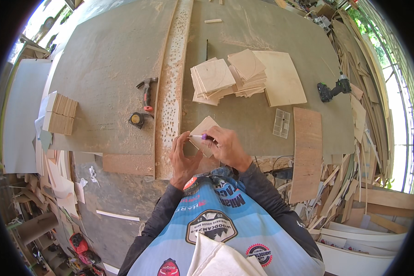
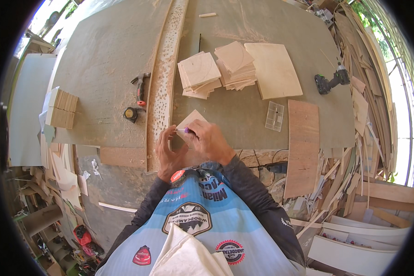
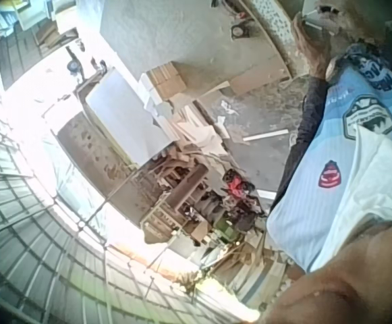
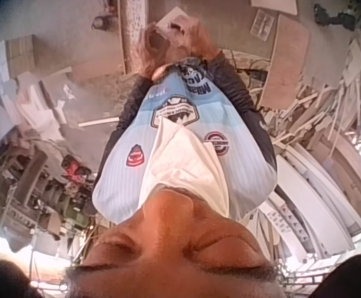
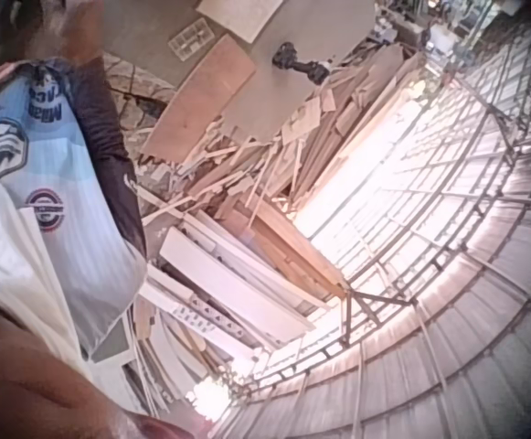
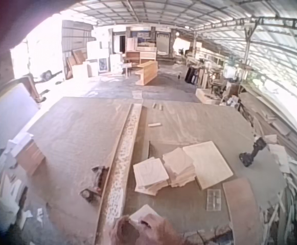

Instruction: The person marks curved lines on square wooden blocks using a compass and a pencil, picking up the blocks individually from a stack and placing them aside on a workbench.

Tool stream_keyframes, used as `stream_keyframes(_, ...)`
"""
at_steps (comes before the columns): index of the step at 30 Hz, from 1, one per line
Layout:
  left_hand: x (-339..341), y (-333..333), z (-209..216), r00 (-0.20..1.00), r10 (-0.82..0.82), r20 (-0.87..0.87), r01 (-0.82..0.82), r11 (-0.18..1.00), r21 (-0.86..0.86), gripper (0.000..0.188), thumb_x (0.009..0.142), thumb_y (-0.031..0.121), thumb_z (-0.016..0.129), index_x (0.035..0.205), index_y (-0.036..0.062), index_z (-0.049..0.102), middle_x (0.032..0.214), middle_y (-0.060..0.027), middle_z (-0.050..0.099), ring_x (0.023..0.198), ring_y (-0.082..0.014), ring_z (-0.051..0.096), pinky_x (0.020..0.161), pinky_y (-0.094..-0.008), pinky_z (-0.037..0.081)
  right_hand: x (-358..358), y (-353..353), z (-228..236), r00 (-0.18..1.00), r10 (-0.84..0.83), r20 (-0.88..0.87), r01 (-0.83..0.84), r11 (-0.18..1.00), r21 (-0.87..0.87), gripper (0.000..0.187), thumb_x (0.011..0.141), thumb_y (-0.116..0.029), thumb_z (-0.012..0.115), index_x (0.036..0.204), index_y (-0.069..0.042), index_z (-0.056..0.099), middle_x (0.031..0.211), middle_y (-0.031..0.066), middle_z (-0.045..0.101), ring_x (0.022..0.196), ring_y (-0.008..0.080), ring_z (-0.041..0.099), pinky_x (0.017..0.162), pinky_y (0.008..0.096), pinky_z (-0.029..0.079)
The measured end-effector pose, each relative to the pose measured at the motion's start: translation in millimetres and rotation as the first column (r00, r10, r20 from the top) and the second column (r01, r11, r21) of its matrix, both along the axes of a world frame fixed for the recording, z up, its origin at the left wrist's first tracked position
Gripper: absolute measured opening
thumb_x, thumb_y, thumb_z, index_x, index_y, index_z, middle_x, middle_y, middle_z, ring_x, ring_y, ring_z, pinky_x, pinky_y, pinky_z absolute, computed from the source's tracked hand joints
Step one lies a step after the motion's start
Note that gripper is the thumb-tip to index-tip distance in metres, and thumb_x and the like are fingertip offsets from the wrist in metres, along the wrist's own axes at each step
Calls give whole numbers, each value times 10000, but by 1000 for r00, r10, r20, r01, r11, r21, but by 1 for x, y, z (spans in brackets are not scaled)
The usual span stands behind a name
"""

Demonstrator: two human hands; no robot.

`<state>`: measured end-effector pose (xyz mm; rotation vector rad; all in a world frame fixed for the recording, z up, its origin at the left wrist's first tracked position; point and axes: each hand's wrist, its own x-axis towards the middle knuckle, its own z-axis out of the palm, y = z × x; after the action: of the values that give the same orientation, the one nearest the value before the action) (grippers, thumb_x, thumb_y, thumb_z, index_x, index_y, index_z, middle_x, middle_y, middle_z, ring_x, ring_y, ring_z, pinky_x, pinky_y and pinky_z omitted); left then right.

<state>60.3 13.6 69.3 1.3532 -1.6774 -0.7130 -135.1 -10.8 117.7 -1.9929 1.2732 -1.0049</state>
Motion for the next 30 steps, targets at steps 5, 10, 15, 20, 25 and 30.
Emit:
stream_keyframes(5,1,0,0,1000,8,-1,-8,1000,18,718,749,85,862,1417,47,602,1226,-156,671,1098,-316,693,962,-435,567,-11,-26,4,994,87,-59,-91,993,-75,195,889,-70,813,1056,-32,720,947,133,740,844,355,731,717,422,578)
stream_keyframes(10,-2,0,1,1000,30,-3,-30,1000,1,734,734,78,891,1408,52,602,1217,-143,676,1088,-304,693,953,-434,569,-18,-58,13,972,215,-93,-222,973,-66,151,896,-70,797,1023,-26,728,947,119,749,846,340,732,731,424,578)
stream_keyframes(15,-3,2,-3,998,56,2,-56,998,-3,759,728,79,915,1415,52,593,1207,-145,680,1074,-305,698,940,-434,573,-19,-87,17,936,316,-153,-324,945,-31,132,896,-50,784,1014,-23,731,937,116,756,863,339,736,759,424,577)
stream_keyframes(20,-4,4,-3,997,71,-5,-71,997,29,774,730,83,920,1426,49,583,1205,-156,681,1074,-315,699,938,-435,576,-16,-106,13,907,399,-134,-404,915,-10,123,901,-48,771,1017,-27,736,937,121,762,878,350,735,777,436,572)
stream_keyframes(25,-4,4,-7,998,65,-9,-65,998,-10,788,731,80,918,1437,38,570,1220,-162,678,1076,-317,700,941,-430,577,-15,-113,15,889,444,-109,-444,896,29,127,896,-72,771,1013,-33,742,954,132,765,904,361,727,797,459,562)
stream_keyframes(30,-3,4,-5,998,55,-6,-56,998,-28,799,722,78,921,1437,36,566,1221,-156,675,1063,-314,700,942,-426,577,-15,-114,17,874,474,-108,-472,881,38,138,894,-34,767,1027,-18,736,956,133,762,904,353,732,810,443,568)
